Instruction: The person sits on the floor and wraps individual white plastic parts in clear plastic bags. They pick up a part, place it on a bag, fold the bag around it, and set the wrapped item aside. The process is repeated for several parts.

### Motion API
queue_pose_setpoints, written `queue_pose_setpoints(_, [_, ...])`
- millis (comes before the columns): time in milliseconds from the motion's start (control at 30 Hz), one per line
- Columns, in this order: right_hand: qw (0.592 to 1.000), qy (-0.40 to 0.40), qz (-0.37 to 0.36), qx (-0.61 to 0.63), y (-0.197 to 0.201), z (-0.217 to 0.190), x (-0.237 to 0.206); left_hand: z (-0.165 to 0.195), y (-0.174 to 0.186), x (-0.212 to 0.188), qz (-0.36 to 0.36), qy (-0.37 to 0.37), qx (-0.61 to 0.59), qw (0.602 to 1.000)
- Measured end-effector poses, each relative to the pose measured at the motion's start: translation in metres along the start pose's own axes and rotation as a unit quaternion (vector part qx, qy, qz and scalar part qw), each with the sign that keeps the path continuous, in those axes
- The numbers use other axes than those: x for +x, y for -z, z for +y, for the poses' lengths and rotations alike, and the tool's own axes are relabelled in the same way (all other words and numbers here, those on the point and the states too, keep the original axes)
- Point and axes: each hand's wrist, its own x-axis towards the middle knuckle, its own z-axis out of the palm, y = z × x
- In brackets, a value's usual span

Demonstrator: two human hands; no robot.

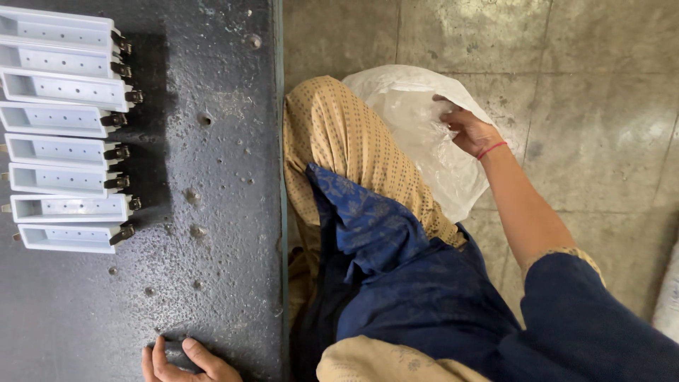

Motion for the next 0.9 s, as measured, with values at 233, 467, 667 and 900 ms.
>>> queue_pose_setpoints(233, [0.985,0.102,-0.067,-0.124,-0.019,-0.002,-0.001,-0.003,-0.002,-0.001,-0.003,0.008,-0.004,1.000])
queue_pose_setpoints(467, [0.699,0.046,-0.136,-0.700,-0.080,0.054,0.016,-0.010,-0.008,-0.001,-0.008,-0.001,0.017,1.000])
queue_pose_setpoints(667, [0.720,0.065,-0.078,-0.686,-0.114,0.087,0.026,-0.006,-0.005,-0.001,-0.005,0.002,-0.008,1.000])
queue_pose_setpoints(900, [0.659,0.044,-0.076,-0.747,-0.119,0.076,0.047,0.002,-0.002,0.002,0.000,-0.013,-0.013,1.000])
